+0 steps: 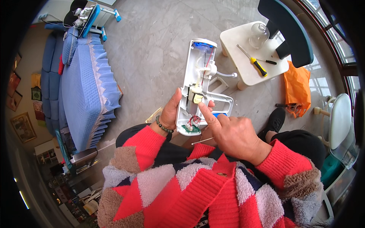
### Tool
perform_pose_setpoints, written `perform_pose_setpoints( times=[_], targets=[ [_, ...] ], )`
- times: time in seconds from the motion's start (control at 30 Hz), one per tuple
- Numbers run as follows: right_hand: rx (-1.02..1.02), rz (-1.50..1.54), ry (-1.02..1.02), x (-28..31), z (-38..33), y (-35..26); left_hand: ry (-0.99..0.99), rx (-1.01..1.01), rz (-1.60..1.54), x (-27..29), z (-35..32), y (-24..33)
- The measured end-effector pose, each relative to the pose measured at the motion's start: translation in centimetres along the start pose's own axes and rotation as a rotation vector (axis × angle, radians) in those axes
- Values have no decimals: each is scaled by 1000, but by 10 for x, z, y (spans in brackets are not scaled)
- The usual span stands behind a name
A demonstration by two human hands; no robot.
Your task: The person disassembles a white handheld electronic device using a screwdriver. They remove screws, open the casing to reveal internal components, and then walk to a bathroom to fill a bottle with water.
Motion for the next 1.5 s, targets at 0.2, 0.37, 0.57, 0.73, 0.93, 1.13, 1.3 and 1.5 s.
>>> perform_pose_setpoints(
  times=[0.2, 0.37, 0.57, 0.73, 0.93, 1.13, 1.3, 1.5],
  targets=[
    [-12, 17, 17, 0, -1, -1, 36, -4, -7, -2, -2, 1],
    [-2, 37, 87, -2, 0, 1, 7, 18, 21, 1, -1, -1],
    [-8, 44, 83, -3, 0, 1, 12, 7, 68, 3, -1, -1],
    [-8, 39, 62, -1, 1, 1, 9, 9, 64, 2, -1, -1],
    [-10, 38, 14, 1, 0, 2, 32, -14, 81, -1, -1, -1],
    [-17, 41, 15, 1, 1, 3, 67, 10, 153, 1, -1, -1],
    [-25, 39, 22, -3, 0, 4, 108, 19, 245, 6, -3, -2],
    [46, -27, 97, -1, -3, 3, 29, -120, 412, 2, 0, 2]
  ],
)
Point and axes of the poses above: each hand's wrist, its own z-axis towards the middle knuckle, its own x-axis out of the back of the hand, y = z × x, the point moved 1 cm from there along z, towards the middle knuckle, and after that the axes turned 1 degree about y, right-handed, at the moved point
